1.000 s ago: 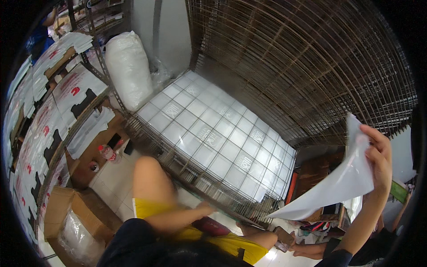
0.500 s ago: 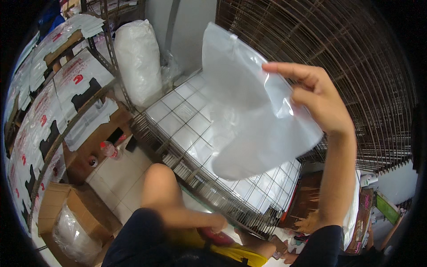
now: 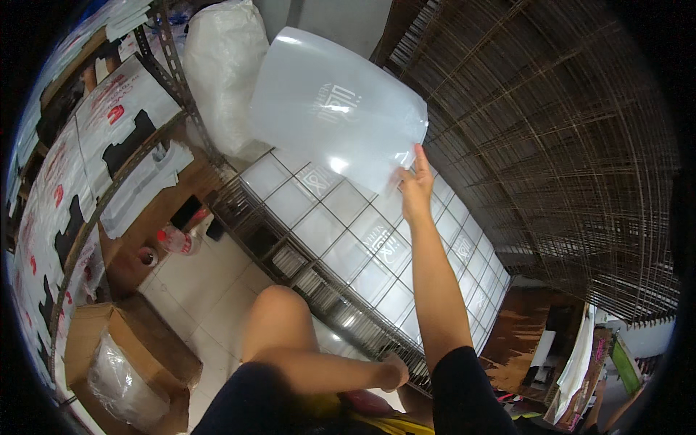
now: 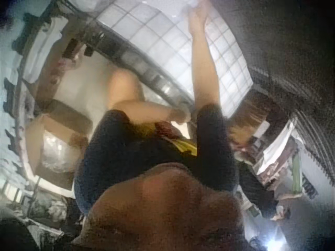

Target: The person sits on the floor and repeatedly wraps white rectangular packages in clear plastic film. They pick up a package, place it on a metal rack, and smooth the plastic over the surface. Another person is visible in the background working at a table.

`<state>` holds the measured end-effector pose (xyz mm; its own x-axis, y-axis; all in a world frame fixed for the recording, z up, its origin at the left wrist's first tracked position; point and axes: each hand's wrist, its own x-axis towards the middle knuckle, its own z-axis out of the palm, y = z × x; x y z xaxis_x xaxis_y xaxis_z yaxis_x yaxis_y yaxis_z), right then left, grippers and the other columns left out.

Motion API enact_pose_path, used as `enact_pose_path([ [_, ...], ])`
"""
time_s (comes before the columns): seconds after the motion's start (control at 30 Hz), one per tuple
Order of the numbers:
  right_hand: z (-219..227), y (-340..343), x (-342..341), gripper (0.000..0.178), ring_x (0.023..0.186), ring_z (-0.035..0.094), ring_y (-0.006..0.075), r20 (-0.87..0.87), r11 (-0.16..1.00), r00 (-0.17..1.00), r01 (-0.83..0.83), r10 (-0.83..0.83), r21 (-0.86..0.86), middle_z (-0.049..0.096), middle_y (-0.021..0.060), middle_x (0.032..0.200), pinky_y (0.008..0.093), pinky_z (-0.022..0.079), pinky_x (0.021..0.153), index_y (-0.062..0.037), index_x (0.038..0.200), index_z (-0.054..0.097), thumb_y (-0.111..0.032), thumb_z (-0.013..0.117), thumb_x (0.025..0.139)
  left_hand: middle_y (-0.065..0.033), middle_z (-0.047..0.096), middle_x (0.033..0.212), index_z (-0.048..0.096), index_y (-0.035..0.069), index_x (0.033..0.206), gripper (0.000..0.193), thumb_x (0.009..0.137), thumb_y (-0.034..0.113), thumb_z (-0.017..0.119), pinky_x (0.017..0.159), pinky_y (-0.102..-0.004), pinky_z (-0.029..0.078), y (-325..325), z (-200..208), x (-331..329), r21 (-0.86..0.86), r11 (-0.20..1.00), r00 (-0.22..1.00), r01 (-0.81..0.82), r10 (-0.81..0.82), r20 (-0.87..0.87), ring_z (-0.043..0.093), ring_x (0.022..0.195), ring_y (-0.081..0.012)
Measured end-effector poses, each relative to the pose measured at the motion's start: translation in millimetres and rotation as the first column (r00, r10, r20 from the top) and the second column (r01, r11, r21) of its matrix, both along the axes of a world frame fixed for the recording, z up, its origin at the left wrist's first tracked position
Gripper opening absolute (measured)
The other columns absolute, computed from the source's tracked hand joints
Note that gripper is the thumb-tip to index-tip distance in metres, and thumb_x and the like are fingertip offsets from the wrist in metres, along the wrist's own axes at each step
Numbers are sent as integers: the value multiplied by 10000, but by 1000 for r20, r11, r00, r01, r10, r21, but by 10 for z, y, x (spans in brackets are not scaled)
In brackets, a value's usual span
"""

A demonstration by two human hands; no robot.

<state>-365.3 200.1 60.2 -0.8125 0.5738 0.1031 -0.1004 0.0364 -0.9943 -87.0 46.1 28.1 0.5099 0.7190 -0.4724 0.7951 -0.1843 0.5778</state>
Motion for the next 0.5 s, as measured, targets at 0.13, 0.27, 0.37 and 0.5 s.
enact_pose_path([
  [0.13, -511, -34, -156, 738, 1008, 547, 168, 149, 999, 988, 33, -35, 16, 155, 146, 1507, 252, 462, 785, -40, 1445, 168, 112, 466, 787, -84, 614, 1154, 638, 113, 1118, 358, 773, 205, 658, 824, -533, 448, 127, -27, -16, -8, 1000, 1000, 10, -10, -9, 583, 1048, -285],
  [0.27, -1172, 372, -160, 754, 1110, 504, 221, 248, 991, 960, 116, -129, 67, 279, 196, 1444, 267, 446, 860, -17, 1438, 171, 89, 506, 771, -94, 603, 1173, 625, 102, 1135, 354, 795, 201, 649, 835, -542, 438, 126, -289, 133, 56, 984, 982, -171, 165, 91, 579, 1053, -296],
  [0.37, -1260, 328, -209, 722, 987, 578, 214, 364, 973, 908, 157, -210, 168, 402, 206, 1355, 281, 458, 844, 0, 1412, 242, 79, 543, 760, -88, 593, 1194, 614, 105, 1150, 340, 825, 205, 618, 855, -529, 437, 217, -630, 366, 59, 971, 970, -233, 227, 91, 571, 1073, -284],
  [0.5, -1662, 587, -178, 677, 1080, 529, 227, 354, 868, 843, 233, -405, 438, 468, 205, 1291, 301, 435, 887, 6, 1384, 323, 29, 579, 758, -87, 586, 1205, 607, 99, 1158, 341, 835, 209, 607, 861, -523, 437, 235, -585, 321, 27, 974, 965, -223, 217, 144, 566, 1083, -279],
])
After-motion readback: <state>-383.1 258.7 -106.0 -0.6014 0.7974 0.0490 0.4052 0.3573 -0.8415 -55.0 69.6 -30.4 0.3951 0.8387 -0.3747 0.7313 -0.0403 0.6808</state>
